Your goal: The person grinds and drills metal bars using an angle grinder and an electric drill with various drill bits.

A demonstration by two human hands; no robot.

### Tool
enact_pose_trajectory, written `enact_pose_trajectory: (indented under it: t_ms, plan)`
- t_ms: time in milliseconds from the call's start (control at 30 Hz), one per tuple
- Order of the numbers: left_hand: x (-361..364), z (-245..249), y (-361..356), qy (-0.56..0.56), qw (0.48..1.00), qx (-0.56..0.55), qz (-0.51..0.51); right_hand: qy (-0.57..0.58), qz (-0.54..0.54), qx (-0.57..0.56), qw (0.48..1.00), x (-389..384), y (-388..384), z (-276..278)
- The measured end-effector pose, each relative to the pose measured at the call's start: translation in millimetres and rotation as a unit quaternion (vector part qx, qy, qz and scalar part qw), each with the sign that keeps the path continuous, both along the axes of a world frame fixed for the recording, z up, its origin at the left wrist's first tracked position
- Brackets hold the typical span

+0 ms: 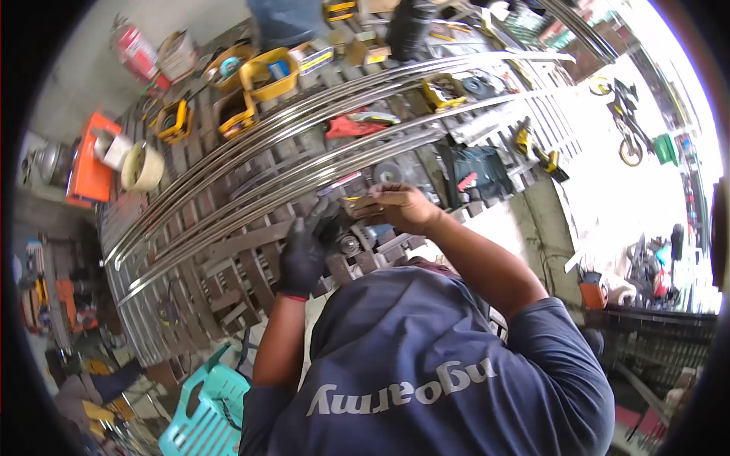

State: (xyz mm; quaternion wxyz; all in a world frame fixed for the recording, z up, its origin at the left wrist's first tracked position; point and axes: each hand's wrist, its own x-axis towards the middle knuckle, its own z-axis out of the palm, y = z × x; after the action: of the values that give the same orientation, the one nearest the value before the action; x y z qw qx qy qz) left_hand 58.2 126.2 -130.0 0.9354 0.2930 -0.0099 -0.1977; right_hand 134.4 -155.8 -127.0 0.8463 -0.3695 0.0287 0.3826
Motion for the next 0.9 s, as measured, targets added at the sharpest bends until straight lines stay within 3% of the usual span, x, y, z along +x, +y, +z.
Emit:
enact_pose_trajectory:
  t_ms: [133,267,400,467,533,600,667,833,867,900]
  plan:
    - [0.7,7.7,-28.4,0.059,0.984,-0.160,-0.047,0.003,-0.041,0.037,0.998,-20.1,-34.4,-12.4]
    - [-3.0,-10.7,-49.4,0.118,0.982,-0.143,-0.027,0.036,-0.065,0.015,0.997,-30.4,-86.8,-3.9]
    - [-5.5,-13.8,-78.3,0.109,0.986,-0.122,-0.020,0.033,-0.156,0.011,0.987,-30.1,-159.1,-9.8]
    - [-7.5,-9.7,-96.7,0.146,0.984,-0.100,0.014,0.062,-0.243,-0.118,0.961,-25.4,-204.3,-6.0]
    - [-7.7,-9.9,-113.5,0.159,0.982,-0.100,0.026,0.023,-0.263,-0.385,0.884,-7.9,-254.0,-25.0]
    - [-7.1,-10.3,-133.0,0.156,0.984,-0.084,0.022,0.059,-0.300,-0.463,0.832,10.9,-288.0,-43.6]
    - [-7.2,-6.3,-153.8,0.160,0.984,-0.074,0.024,0.065,-0.273,-0.502,0.818,24.3,-309.0,-52.0]
    - [-9.4,14.7,-188.1,0.175,0.981,-0.039,0.074,0.038,-0.233,-0.490,0.839,45.4,-337.0,-77.4]
    - [-12.6,14.8,-189.4,0.154,0.984,-0.040,0.085,0.025,-0.245,-0.509,0.825,44.9,-336.7,-69.2]
    - [-17.8,15.0,-189.3,0.134,0.985,-0.041,0.099,0.015,-0.237,-0.481,0.844,44.6,-340.5,-61.3]
